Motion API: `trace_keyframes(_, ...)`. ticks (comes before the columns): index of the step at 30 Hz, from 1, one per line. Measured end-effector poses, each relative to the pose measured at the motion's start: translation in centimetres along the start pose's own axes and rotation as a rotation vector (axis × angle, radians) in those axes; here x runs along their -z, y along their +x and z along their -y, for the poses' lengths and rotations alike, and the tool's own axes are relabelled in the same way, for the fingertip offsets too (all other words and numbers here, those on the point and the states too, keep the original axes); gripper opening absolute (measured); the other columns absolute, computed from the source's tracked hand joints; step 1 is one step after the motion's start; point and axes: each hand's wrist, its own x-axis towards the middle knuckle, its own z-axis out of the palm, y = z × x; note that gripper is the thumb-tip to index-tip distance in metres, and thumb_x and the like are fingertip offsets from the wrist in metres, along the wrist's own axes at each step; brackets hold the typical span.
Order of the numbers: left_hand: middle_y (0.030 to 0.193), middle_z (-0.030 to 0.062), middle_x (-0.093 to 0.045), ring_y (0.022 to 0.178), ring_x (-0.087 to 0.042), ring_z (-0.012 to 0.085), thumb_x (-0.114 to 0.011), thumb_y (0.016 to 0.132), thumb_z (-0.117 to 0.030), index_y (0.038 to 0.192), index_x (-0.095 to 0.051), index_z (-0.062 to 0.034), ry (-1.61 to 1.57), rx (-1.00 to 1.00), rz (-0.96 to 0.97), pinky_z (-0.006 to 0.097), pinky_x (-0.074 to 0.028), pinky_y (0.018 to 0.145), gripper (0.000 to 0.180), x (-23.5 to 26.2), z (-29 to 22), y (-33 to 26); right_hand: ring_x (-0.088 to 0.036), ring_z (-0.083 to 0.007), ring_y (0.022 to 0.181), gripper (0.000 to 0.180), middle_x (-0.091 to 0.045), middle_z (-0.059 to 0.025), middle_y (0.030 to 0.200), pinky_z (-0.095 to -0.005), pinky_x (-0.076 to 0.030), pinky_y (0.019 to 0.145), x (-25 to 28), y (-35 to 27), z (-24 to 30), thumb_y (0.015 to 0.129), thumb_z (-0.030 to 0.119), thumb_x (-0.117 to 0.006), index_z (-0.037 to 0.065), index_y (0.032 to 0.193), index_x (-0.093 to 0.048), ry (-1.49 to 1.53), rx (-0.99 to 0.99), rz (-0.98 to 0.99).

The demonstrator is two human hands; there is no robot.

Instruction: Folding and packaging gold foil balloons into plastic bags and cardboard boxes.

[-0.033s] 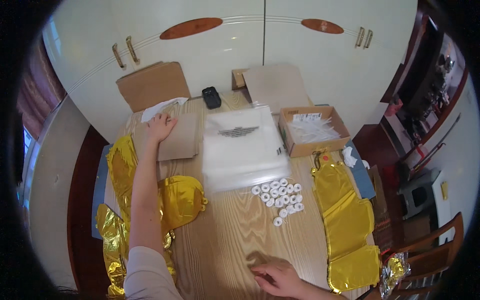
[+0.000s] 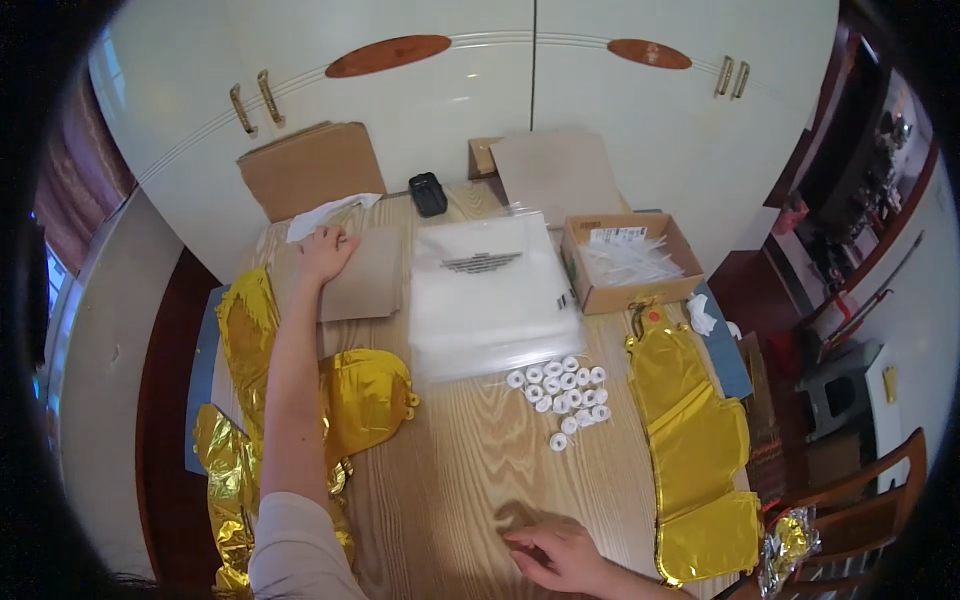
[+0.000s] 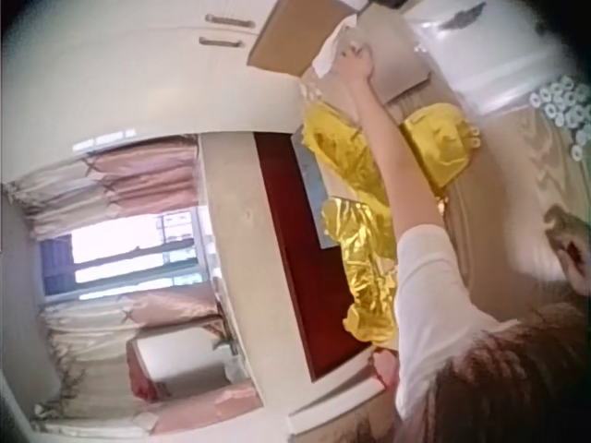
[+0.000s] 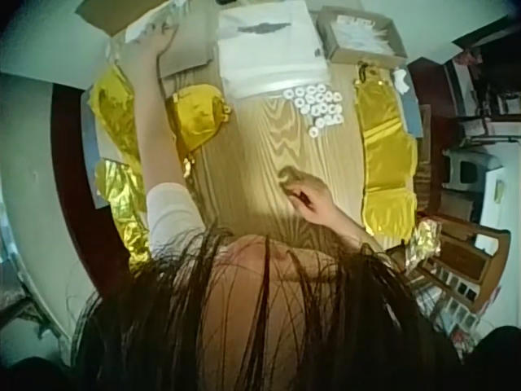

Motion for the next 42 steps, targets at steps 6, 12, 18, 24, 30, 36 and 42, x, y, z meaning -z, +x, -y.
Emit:
trace_keyframes(6,0.134,0.0129,-0.049,0.132,-0.039,0.0288,-0.049,0.086,-0.060,0.124,-0.057,-0.0167,0.030,0.017,-0.015,0.063,-0.020,0.110,0.058,0.2,-1.3,-2.3,-0.060,-0.0171,0.055,0.025,-0.061,-0.0025,0.068,-0.0286,-0.047,0.051,-0.1,0.0,0.3,0.079,0.009,-0.070,0.008,0.103,-0.065,0.031,-0.068,0.028)
trace_keyframes(12,0.132,0.0142,-0.050,0.132,-0.039,0.0306,-0.049,0.087,-0.059,0.126,-0.056,-0.0164,0.025,-0.021,-0.034,0.065,-0.020,0.108,0.059,0.5,-2.2,-4.3,-0.059,-0.0171,0.055,0.024,-0.060,-0.0028,0.068,-0.0292,-0.047,0.052,-0.6,-0.5,0.0,0.080,0.009,-0.070,0.008,0.103,-0.064,0.006,-0.038,0.015)
trace_keyframes(18,0.130,0.0172,-0.047,0.129,-0.040,0.0330,-0.056,0.089,-0.048,0.127,-0.053,-0.0104,-0.082,-0.026,-0.258,0.060,-0.026,0.107,0.054,3.1,-1.8,-6.4,-0.059,-0.0159,0.055,0.020,-0.060,-0.0035,0.068,-0.0276,-0.047,0.052,-1.0,-1.1,0.2,0.082,0.011,-0.070,0.006,0.100,-0.064,0.031,-0.085,0.001)
trace_keyframes(24,0.125,0.0164,-0.050,0.125,-0.043,0.0354,-0.067,0.086,-0.023,0.120,-0.053,-0.0047,-0.507,-0.487,-0.199,0.040,-0.038,0.102,0.041,15.4,-4.9,-19.1,-0.060,-0.0119,0.069,0.021,-0.063,-0.0054,0.086,-0.0233,-0.047,0.059,-1.2,-1.8,0.4,0.086,0.008,-0.067,0.005,0.107,-0.064,0.171,-0.256,0.014)
trace_keyframes(30,0.120,0.0146,-0.059,0.122,-0.052,0.0327,-0.064,0.082,-0.006,0.116,-0.060,-0.0013,-0.515,-1.022,-0.162,0.041,-0.042,0.102,0.034,31.3,-12.5,-41.0,-0.060,-0.0217,0.102,0.026,-0.062,-0.0124,0.110,-0.0309,-0.049,0.081,5.1,-0.7,14.2,0.089,0.003,-0.059,0.003,0.116,-0.061,0.270,0.163,0.030)
trace_keyframes(36,0.094,0.0004,-0.067,0.085,-0.068,0.0218,-0.058,0.088,-0.013,0.089,-0.068,-0.0133,-0.976,-1.269,-0.312,0.038,-0.055,0.075,0.010,39.0,-15.6,-58.2,-0.061,-0.0346,0.095,0.026,-0.063,-0.0192,0.107,-0.0454,-0.049,0.084,6.5,-3.1,32.1,0.093,0.014,-0.055,-0.003,0.112,-0.060,0.934,0.857,0.206)
trace_keyframes(42,0.113,0.0034,-0.060,0.107,-0.058,0.0166,-0.068,0.086,-0.019,0.106,-0.063,-0.0120,-1.563,-1.625,-0.027,0.038,-0.050,0.083,0.022,38.3,-14.9,-62.9,-0.060,-0.0220,0.079,0.020,-0.060,-0.0042,0.097,-0.0345,-0.050,0.070,9.9,-11.6,39.1,0.096,0.021,-0.056,0.014,0.115,-0.059,1.055,0.549,-0.052)
